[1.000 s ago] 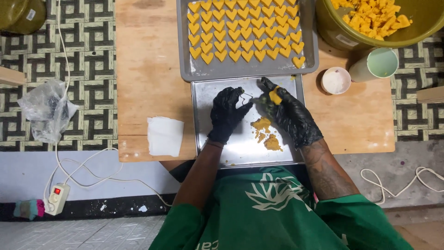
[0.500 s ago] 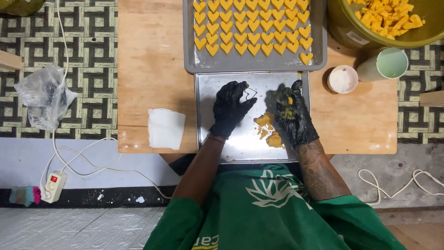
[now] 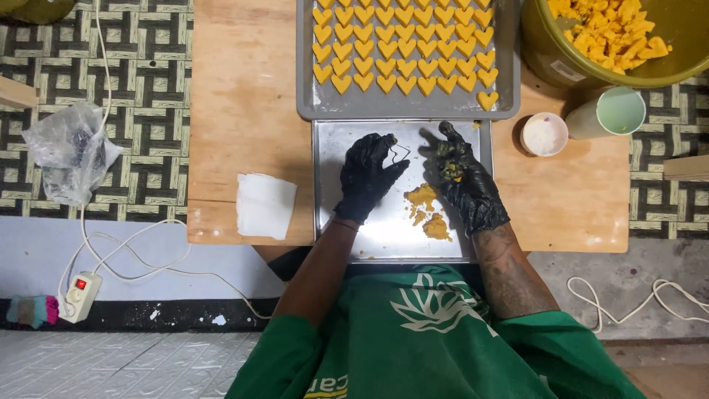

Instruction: Shaping small pieces of yellow dough into heart shapes by hand and arranging them on a baking tray.

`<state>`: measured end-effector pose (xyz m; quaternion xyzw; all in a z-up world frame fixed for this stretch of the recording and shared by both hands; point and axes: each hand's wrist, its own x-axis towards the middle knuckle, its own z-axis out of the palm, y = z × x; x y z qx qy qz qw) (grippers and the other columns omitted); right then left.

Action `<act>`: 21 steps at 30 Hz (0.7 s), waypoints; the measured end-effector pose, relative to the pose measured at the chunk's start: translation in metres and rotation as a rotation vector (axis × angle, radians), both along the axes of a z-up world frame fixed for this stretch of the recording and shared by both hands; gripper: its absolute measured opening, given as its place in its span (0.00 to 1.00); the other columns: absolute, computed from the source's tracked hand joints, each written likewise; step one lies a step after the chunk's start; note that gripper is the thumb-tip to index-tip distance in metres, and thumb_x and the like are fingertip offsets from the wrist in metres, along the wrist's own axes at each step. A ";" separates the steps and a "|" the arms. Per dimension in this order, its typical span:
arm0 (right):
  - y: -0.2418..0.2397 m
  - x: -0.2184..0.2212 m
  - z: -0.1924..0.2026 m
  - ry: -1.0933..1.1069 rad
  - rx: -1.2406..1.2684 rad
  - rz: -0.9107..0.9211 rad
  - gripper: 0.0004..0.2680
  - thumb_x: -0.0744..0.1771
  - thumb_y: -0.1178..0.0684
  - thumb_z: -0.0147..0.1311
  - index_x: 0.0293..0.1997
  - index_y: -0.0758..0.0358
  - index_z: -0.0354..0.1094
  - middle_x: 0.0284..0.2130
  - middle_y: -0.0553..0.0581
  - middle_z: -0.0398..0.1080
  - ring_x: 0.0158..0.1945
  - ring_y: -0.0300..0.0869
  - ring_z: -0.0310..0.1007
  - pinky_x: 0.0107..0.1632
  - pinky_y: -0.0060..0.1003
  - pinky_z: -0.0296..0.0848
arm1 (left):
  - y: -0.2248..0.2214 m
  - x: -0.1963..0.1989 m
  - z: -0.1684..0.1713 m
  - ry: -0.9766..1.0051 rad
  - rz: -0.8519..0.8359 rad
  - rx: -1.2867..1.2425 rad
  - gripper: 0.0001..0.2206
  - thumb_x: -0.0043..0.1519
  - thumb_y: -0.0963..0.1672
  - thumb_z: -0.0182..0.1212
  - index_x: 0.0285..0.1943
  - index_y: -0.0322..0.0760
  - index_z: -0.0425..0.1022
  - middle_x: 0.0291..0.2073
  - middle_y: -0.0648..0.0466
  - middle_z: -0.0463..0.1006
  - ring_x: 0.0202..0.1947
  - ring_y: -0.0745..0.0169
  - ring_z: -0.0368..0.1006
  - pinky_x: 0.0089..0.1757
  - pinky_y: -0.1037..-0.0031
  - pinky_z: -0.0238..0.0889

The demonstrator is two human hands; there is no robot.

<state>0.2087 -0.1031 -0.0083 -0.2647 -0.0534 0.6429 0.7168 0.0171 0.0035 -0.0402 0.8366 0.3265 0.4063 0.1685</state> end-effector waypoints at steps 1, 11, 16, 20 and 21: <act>-0.004 0.001 -0.004 0.001 -0.003 0.001 0.21 0.70 0.48 0.52 0.73 0.58 0.56 0.70 0.70 0.57 0.67 0.64 0.65 0.60 0.59 0.74 | -0.002 -0.001 -0.003 0.001 0.001 -0.003 0.26 0.52 0.58 0.74 0.57 0.50 0.79 0.40 0.54 0.80 0.53 0.54 0.76 0.57 0.62 0.65; -0.026 0.036 -0.056 0.340 -0.074 -0.109 0.14 0.70 0.48 0.53 0.61 0.63 0.69 0.59 0.64 0.71 0.62 0.60 0.71 0.64 0.65 0.65 | 0.004 0.006 -0.011 0.056 0.037 -0.020 0.28 0.51 0.59 0.73 0.58 0.53 0.79 0.42 0.56 0.81 0.56 0.57 0.75 0.58 0.64 0.64; -0.006 -0.034 0.077 0.138 -0.312 -0.214 0.12 0.70 0.54 0.50 0.61 0.66 0.67 0.57 0.71 0.71 0.57 0.62 0.75 0.60 0.63 0.75 | -0.002 0.003 -0.007 0.062 0.049 0.001 0.28 0.51 0.59 0.73 0.59 0.54 0.78 0.43 0.55 0.81 0.56 0.57 0.75 0.58 0.63 0.64; -0.010 -0.035 0.089 -0.392 -0.307 -0.074 0.13 0.70 0.62 0.47 0.62 0.71 0.64 0.57 0.76 0.69 0.56 0.65 0.75 0.57 0.59 0.76 | 0.001 0.003 -0.016 0.055 0.059 0.043 0.28 0.52 0.61 0.71 0.59 0.56 0.78 0.44 0.57 0.80 0.56 0.59 0.75 0.58 0.64 0.64; -0.012 -0.032 0.084 -0.441 -0.319 -0.044 0.12 0.70 0.62 0.46 0.62 0.70 0.65 0.57 0.77 0.69 0.55 0.65 0.75 0.55 0.58 0.77 | 0.002 0.003 -0.019 0.053 0.061 0.062 0.28 0.52 0.61 0.70 0.60 0.57 0.78 0.44 0.58 0.80 0.56 0.60 0.75 0.58 0.65 0.65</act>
